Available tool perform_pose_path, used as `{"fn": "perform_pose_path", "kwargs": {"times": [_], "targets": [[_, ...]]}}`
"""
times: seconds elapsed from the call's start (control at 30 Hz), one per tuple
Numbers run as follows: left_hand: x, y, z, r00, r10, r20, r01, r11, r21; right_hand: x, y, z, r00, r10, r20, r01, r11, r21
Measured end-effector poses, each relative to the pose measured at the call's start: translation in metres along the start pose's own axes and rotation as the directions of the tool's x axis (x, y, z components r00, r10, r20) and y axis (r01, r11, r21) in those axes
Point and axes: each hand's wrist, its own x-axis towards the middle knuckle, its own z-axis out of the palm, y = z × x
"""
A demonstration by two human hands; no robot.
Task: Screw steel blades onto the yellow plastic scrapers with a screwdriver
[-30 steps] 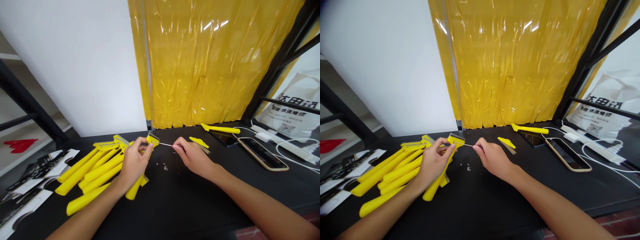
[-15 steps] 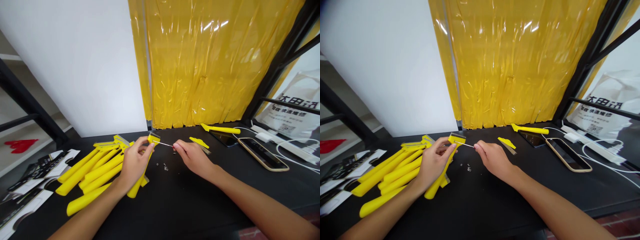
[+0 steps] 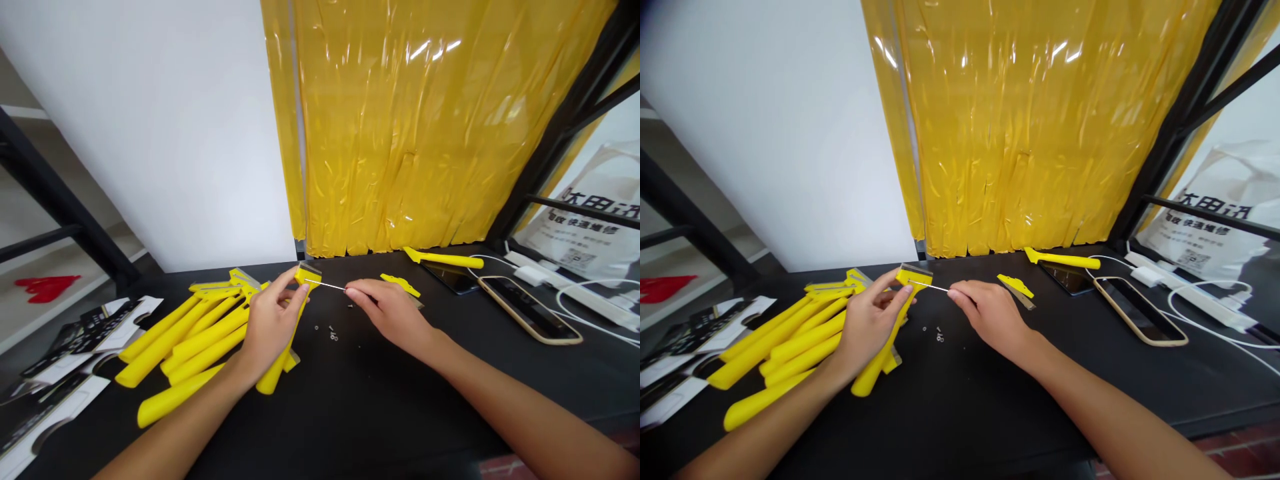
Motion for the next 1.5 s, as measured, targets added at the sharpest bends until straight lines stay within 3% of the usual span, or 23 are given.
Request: {"fn": "perform_pose_path", "kwargs": {"times": [0.2, 0.4, 0.63, 1.5], "targets": [[-0.0006, -0.0031, 0.0006, 1.0, 0.02, 0.016, -0.02, 1.0, -0.018, -0.0022, -0.0068, -0.0044, 0.995, 0.097, -0.006, -0.097, 0.995, -0.02], [-0.0014, -0.0053, 0.002, 0.999, -0.01, 0.033, 0.012, 0.999, -0.044, -0.0019, -0.0055, -0.0031, 0.997, 0.072, -0.004, -0.072, 0.993, -0.092], [-0.0003, -0.0002, 0.0026, 0.999, -0.037, 0.032, 0.039, 0.998, -0.055, -0.0028, -0.0103, -0.0029, 0.996, 0.089, -0.011, -0.089, 0.996, 0.002], [-0.001, -0.0049, 0.0027, 0.999, -0.003, 0.038, 0.003, 1.0, -0.014, -0.0043, -0.0049, -0.0055, 0.999, -0.036, 0.016, 0.037, 0.997, -0.073]]}}
